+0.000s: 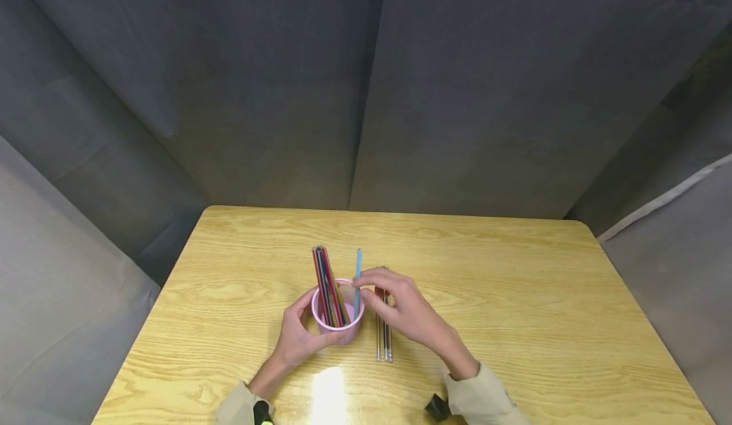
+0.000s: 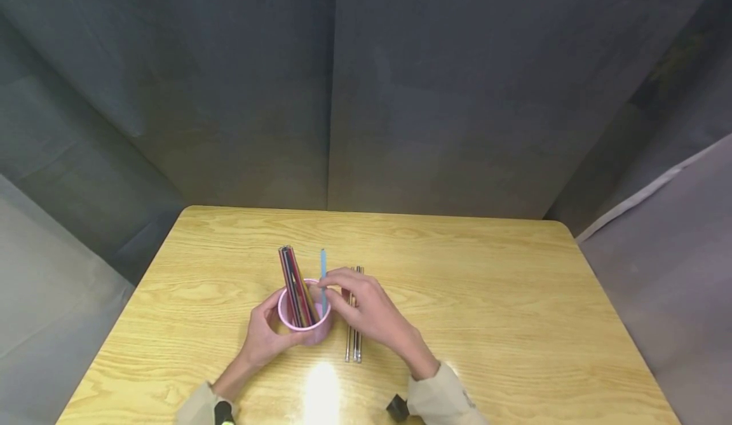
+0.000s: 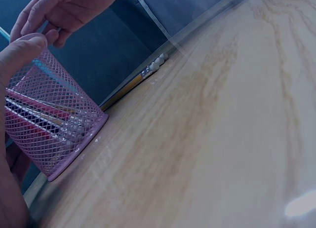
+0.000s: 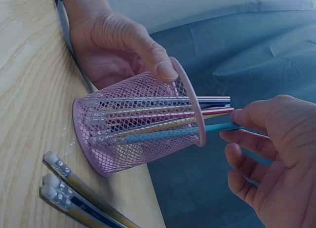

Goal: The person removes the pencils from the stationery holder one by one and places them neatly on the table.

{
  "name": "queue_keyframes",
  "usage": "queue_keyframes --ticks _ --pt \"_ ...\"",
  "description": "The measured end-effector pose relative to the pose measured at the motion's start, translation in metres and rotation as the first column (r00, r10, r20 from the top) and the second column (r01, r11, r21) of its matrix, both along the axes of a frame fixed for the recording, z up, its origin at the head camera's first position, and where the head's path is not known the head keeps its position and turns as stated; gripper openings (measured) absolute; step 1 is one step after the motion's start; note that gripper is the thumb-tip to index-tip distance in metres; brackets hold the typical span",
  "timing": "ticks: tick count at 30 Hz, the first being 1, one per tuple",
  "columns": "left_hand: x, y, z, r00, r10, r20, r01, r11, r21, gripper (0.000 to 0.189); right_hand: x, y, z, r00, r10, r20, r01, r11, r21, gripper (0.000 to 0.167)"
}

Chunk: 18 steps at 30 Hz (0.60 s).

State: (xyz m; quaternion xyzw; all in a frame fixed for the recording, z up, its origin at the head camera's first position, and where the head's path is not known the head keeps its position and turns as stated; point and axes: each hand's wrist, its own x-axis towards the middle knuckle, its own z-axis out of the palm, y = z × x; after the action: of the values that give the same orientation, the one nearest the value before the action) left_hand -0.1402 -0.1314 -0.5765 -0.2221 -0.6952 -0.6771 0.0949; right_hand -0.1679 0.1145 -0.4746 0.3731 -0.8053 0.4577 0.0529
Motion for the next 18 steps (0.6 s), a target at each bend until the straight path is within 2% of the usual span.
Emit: queue_keyframes --ticks 10,18 --pt "0.0005 -0.0001 0.0001 1.000 0.005 -0.006 -0.005 1.000 -0.009 0.084 0.0000 0.0020 0.0079 1.000 -0.008 -0.020 0.008 1.000 -0.012 0.020" --pt "0.0002 -0.0004 -0.0002 1.000 0.007 -0.009 -0.008 1.000 -0.012 0.084 -0.0031 0.0061 0.0086 0.997 -0.025 -0.069 0.023 0.999 -0.032 0.023"
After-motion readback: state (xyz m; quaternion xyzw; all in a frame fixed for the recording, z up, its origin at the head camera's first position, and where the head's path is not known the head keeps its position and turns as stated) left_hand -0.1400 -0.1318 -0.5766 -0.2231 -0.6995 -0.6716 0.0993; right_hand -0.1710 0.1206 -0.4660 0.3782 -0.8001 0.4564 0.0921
